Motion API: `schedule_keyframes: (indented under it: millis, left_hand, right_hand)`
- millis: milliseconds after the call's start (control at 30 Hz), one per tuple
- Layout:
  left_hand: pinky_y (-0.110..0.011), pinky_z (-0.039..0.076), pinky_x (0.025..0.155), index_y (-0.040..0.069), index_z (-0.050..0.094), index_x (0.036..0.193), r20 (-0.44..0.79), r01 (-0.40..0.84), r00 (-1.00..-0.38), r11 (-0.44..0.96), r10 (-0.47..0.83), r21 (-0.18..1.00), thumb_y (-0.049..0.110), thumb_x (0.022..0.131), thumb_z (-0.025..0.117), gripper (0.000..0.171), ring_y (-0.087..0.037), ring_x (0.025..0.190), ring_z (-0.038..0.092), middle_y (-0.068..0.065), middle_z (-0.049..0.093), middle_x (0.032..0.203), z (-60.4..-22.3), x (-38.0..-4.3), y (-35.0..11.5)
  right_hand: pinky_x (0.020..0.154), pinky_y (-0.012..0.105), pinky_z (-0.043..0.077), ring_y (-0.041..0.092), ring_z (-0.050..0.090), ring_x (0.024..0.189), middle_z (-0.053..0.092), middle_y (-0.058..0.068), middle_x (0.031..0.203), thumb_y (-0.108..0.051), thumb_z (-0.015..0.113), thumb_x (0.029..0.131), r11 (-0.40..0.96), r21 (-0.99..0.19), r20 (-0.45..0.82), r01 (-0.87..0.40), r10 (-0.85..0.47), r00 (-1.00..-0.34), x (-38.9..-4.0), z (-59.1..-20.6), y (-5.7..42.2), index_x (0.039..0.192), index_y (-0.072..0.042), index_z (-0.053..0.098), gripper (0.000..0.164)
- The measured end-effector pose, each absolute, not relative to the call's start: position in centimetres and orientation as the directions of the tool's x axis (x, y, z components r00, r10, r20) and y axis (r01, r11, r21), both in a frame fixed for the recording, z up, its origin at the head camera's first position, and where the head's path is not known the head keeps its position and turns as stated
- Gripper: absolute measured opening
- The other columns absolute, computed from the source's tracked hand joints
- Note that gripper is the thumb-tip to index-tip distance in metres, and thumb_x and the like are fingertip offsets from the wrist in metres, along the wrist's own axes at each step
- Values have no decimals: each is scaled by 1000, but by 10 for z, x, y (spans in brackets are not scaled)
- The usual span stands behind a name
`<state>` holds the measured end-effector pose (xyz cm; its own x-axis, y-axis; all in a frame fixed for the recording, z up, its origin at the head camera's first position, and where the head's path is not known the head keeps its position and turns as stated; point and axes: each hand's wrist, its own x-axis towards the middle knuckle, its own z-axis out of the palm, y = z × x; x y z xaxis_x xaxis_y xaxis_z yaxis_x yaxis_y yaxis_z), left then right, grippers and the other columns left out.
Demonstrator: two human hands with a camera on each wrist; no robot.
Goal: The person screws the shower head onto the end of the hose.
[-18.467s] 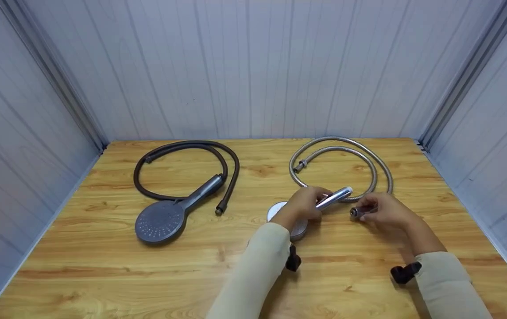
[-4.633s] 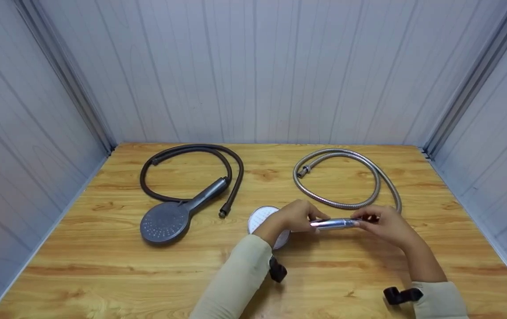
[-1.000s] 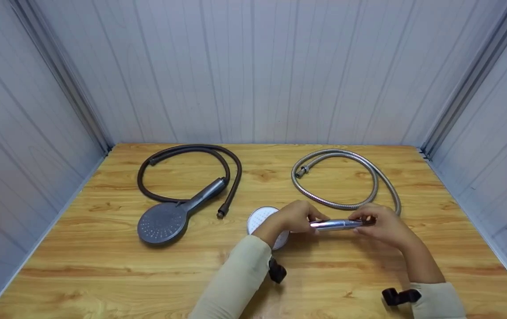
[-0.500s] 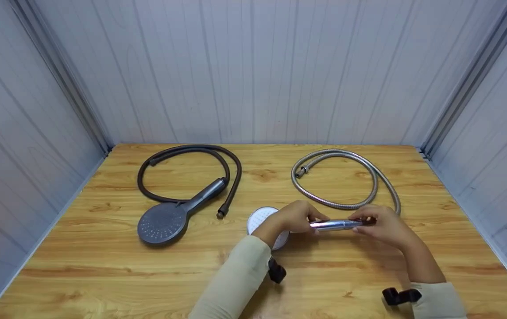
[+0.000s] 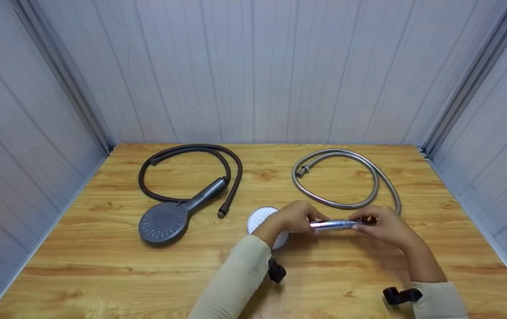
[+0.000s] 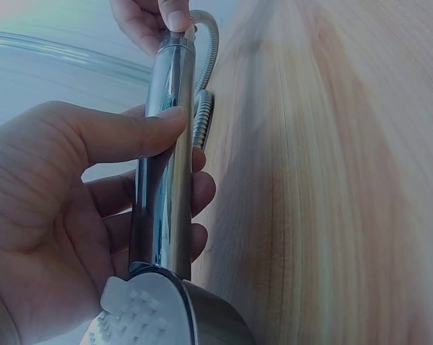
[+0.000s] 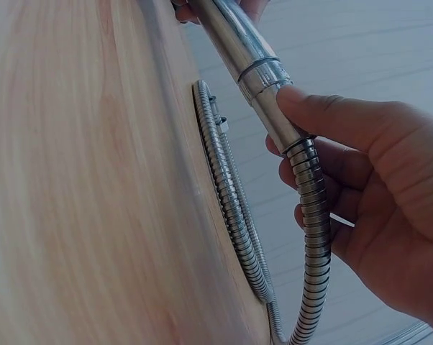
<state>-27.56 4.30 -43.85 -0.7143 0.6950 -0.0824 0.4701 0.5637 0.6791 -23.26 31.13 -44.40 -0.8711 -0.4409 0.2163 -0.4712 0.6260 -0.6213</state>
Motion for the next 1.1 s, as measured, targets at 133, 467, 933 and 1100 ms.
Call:
schedule_keyframes:
  millis: [133, 467, 933, 1100]
  left_hand:
    - [-19, 38, 58, 16, 72, 119, -93, 451, -718, 563, 689, 693, 3, 78, 78, 43, -5, 65, 48, 8, 62, 74, -438, -276, 43]
    - [-18, 37, 55, 16, 72, 120, -73, 477, -710, 554, 701, 682, 5, 79, 78, 43, -4, 62, 46, 9, 61, 73, -438, -276, 43]
    - [-19, 36, 53, 20, 73, 118, -70, 491, -699, 548, 712, 677, 7, 80, 78, 40, -5, 59, 44, 10, 60, 71, -438, -277, 44]
    - [-19, 37, 53, 20, 73, 118, -70, 491, -699, 549, 711, 676, 8, 80, 78, 40, -5, 60, 45, 10, 60, 72, -438, -277, 44]
  right_hand:
    - [64, 27, 49, 11, 57, 75, 68, -4, 91, -16, 74, 88, 623, -622, 219, -475, -444, -869, -233, -444, 312, 102, -11, 75, 16]
    - [66, 26, 49, 13, 57, 78, 65, -1, 93, -10, 80, 81, 624, -630, 244, -463, -406, -881, -233, -443, 311, 99, -11, 75, 20]
    - [66, 26, 49, 16, 59, 80, 64, 0, 93, -5, 80, 78, 622, -636, 237, -457, -407, -882, -233, -444, 311, 95, -12, 74, 20]
    - [66, 26, 50, 14, 59, 80, 66, -1, 93, -7, 80, 80, 630, -625, 237, -461, -410, -881, -233, -444, 311, 97, -11, 74, 18]
